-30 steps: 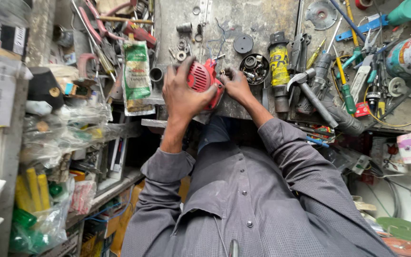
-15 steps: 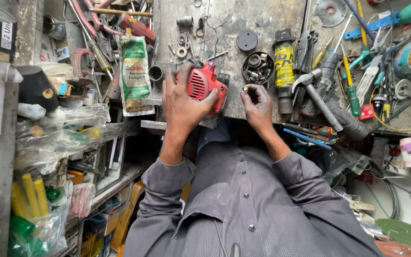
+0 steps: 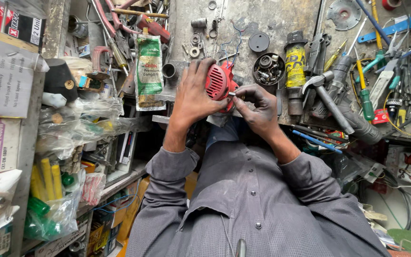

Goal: The person repairs a small red electric motor at a cluttered workbench. They unscrew and remove the motor housing with a screwdriver, handle small internal parts and wires, sort components in a container, and reattach and adjust the motor and its wiring by hand.

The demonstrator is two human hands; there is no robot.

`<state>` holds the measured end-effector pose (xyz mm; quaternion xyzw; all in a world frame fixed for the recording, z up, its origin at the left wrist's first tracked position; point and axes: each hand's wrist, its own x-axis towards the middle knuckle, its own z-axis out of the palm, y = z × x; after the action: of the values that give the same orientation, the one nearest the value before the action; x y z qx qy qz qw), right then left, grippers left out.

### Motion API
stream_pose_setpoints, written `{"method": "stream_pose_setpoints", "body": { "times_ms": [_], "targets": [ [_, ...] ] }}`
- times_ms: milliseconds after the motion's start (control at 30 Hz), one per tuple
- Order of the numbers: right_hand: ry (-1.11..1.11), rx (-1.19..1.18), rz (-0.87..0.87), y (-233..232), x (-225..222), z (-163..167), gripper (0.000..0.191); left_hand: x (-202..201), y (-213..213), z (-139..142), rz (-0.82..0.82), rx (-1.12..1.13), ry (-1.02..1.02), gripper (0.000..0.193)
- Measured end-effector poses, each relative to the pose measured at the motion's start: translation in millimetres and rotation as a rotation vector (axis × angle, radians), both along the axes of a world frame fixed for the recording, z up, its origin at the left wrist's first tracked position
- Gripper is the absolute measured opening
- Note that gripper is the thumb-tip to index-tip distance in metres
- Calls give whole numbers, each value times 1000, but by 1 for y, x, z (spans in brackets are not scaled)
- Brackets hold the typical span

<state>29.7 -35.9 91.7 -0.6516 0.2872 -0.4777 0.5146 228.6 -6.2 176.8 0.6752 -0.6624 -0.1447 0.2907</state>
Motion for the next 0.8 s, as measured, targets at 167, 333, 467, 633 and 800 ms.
{"method": "stream_pose_setpoints", "body": {
  "times_ms": [167,333,467,633,800],
  "targets": [
    [122,-187,-85,-1,7,19,17,-4,0,-1,11,15,2,91],
    [192,-362,-117,-1,6,30,22,-8,2,-2,29,14,17,92],
    [200,-365,-145,3,6,31,21,-11,4,-2,33,15,22,95],
    [98,-314,-110,1,5,26,20,-12,5,-2,7,1,28,98],
    [97,-248,-92,3,3,19,23,-11,5,-3,17,19,27,98]
  ]
}}
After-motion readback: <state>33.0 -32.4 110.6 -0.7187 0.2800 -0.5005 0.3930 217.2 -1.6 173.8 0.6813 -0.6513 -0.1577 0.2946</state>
